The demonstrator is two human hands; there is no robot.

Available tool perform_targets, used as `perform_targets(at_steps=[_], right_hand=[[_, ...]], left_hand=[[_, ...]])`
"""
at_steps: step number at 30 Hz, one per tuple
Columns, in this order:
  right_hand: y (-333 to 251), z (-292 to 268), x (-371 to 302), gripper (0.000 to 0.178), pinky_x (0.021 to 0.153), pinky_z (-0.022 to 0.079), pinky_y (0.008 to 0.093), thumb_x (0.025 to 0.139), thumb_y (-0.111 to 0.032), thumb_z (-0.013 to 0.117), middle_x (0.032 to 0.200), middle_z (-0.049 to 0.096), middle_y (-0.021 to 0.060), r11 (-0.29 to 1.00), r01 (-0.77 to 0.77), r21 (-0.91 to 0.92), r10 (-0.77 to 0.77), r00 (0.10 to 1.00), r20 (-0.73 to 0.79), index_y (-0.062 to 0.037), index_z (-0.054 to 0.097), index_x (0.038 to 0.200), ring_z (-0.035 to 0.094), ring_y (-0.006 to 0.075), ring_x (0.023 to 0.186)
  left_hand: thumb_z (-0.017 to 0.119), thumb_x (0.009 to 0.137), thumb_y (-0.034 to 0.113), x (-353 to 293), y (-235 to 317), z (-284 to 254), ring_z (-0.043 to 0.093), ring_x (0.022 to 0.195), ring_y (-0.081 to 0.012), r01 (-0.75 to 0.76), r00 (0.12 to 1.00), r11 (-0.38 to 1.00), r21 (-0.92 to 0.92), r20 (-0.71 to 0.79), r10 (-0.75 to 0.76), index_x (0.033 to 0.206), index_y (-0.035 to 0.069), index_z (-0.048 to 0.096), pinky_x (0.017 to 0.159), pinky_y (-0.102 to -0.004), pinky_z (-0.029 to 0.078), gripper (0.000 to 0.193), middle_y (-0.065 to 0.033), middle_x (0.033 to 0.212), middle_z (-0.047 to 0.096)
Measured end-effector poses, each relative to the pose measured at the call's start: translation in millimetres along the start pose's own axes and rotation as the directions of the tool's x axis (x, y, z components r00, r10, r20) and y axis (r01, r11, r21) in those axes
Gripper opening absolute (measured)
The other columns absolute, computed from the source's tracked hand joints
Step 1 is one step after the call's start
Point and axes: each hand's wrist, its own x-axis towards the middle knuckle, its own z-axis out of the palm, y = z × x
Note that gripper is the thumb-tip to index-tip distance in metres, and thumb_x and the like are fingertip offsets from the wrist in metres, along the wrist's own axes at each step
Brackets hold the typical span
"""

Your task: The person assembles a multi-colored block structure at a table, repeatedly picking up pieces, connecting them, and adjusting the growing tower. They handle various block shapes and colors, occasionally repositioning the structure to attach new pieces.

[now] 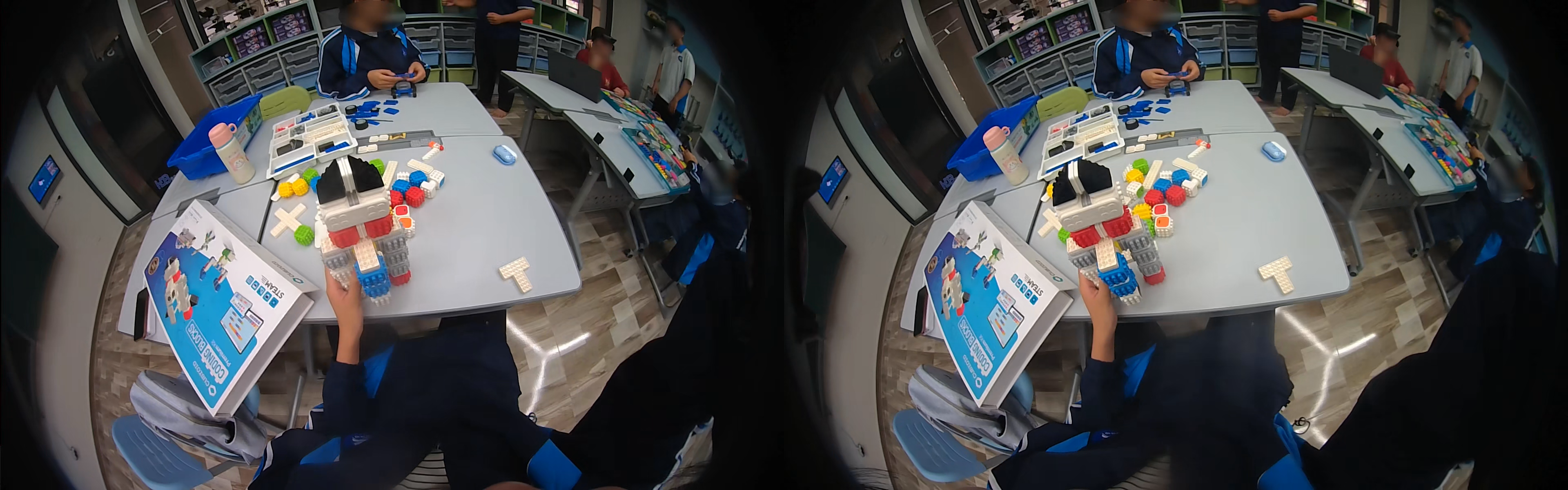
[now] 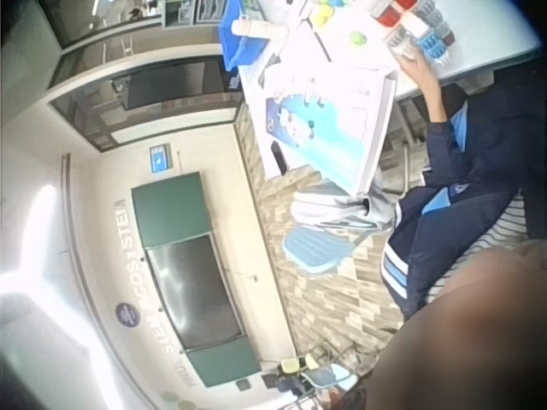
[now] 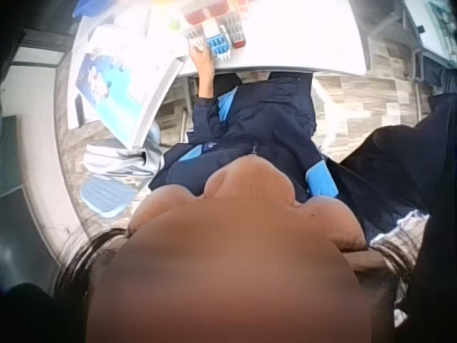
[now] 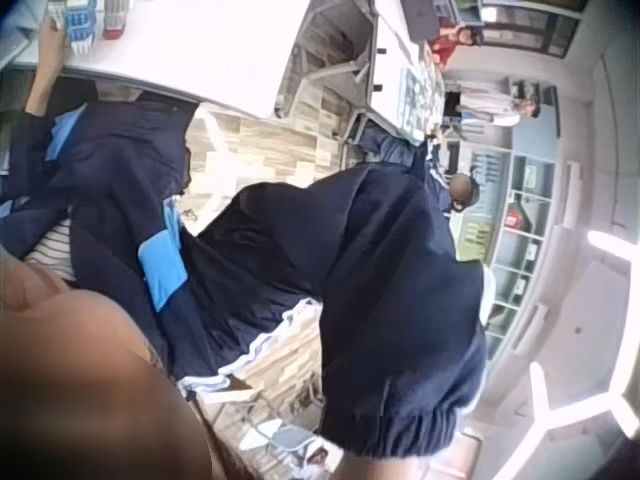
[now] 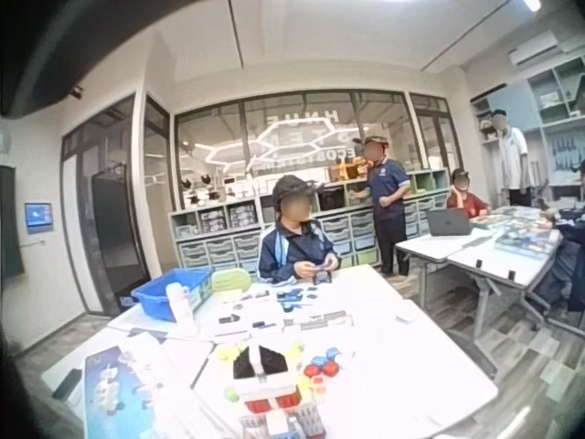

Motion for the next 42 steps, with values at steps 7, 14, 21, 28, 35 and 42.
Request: perform_targets(at_steps=[7,14,21,28,35,42], right_hand=[[49.8,26.1,-85.2,0.028,0.085,0.045,0.0374,0.094,-0.023,0.057,0.102,0.066,0.012,0.824,-0.549,-0.142,0.558,0.829,0.029,-0.0013,0.06,0.111,0.062,0.0219,0.091],[52.4,19.4,-112.1,0.028,0.084,0.045,0.037,0.094,-0.024,0.058,0.101,0.066,0.0115,0.771,-0.612,-0.173,0.621,0.783,-0.002,-0.0014,0.061,0.11,0.062,0.0214,0.09],[47.7,17.8,-122.6,0.027,0.082,0.044,0.0366,0.094,-0.024,0.058,0.1,0.066,0.011,0.748,-0.635,-0.193,0.644,0.764,-0.019,-0.0016,0.061,0.109,0.061,0.021,0.089],[43.1,13.9,-132.1,0.027,0.081,0.043,0.0362,0.094,-0.025,0.059,0.099,0.066,0.0105,0.719,-0.666,-0.199,0.673,0.739,-0.039,-0.0017,0.061,0.108,0.061,0.0206,0.089],[39.2,14.1,-140.7,0.027,0.079,0.043,0.0358,0.094,-0.025,0.059,0.098,0.066,0.01,0.713,-0.67,-0.207,0.674,0.736,-0.058,-0.0018,0.061,0.106,0.061,0.0201,0.088],[30.5,15.8,-152.7,0.027,0.078,0.042,0.0355,0.094,-0.026,0.06,0.097,0.066,0.0095,0.71,-0.67,-0.216,0.676,0.735,-0.058,-0.002,0.061,0.105,0.061,0.0197,0.087]], left_hand=[[0.059,0.099,0.009,-0.3,2.1,3.3,0.056,0.115,-0.0159,0.006,1.0,0.998,-0.066,0.013,-0.006,0.14,-0.001,0.046,0.1,-0.0308,0.042,0.045,-0.0096,0.129,0.06],[0.059,0.099,0.009,1.5,1.0,1.2,0.057,0.115,-0.0164,0.014,0.999,0.998,-0.06,0.037,-0.012,0.14,-0.001,0.046,0.1,-0.0314,0.043,0.044,-0.0101,0.128,0.061],[0.061,0.099,0.011,3.4,5.3,2.8,0.057,0.117,-0.0162,0.035,0.998,0.996,-0.076,0.045,-0.031,0.141,-0.001,0.046,0.1,-0.0313,0.043,0.046,-0.0101,0.13,0.06],[0.061,0.099,0.011,3.9,-1.2,-2.5,0.058,0.113,-0.0148,0.02,0.998,0.995,-0.097,0.065,-0.014,0.138,-0.001,0.047,0.098,-0.0303,0.044,0.043,-0.009,0.127,0.061],[0.061,0.098,0.012,3.5,-4.3,-3.1,0.058,0.113,-0.0144,0.036,0.998,0.994,-0.107,0.058,-0.03,0.137,0.0,0.048,0.098,-0.0303,0.044,0.043,-0.0084,0.126,0.061],[0.06,0.099,0.013,3.4,-4.6,-1.3,0.057,0.114,-0.0158,0.001,0.999,0.997,-0.071,0.049,0.002,0.137,-0.001,0.048,0.1,-0.031,0.043,0.043,-0.0094,0.126,0.061]])
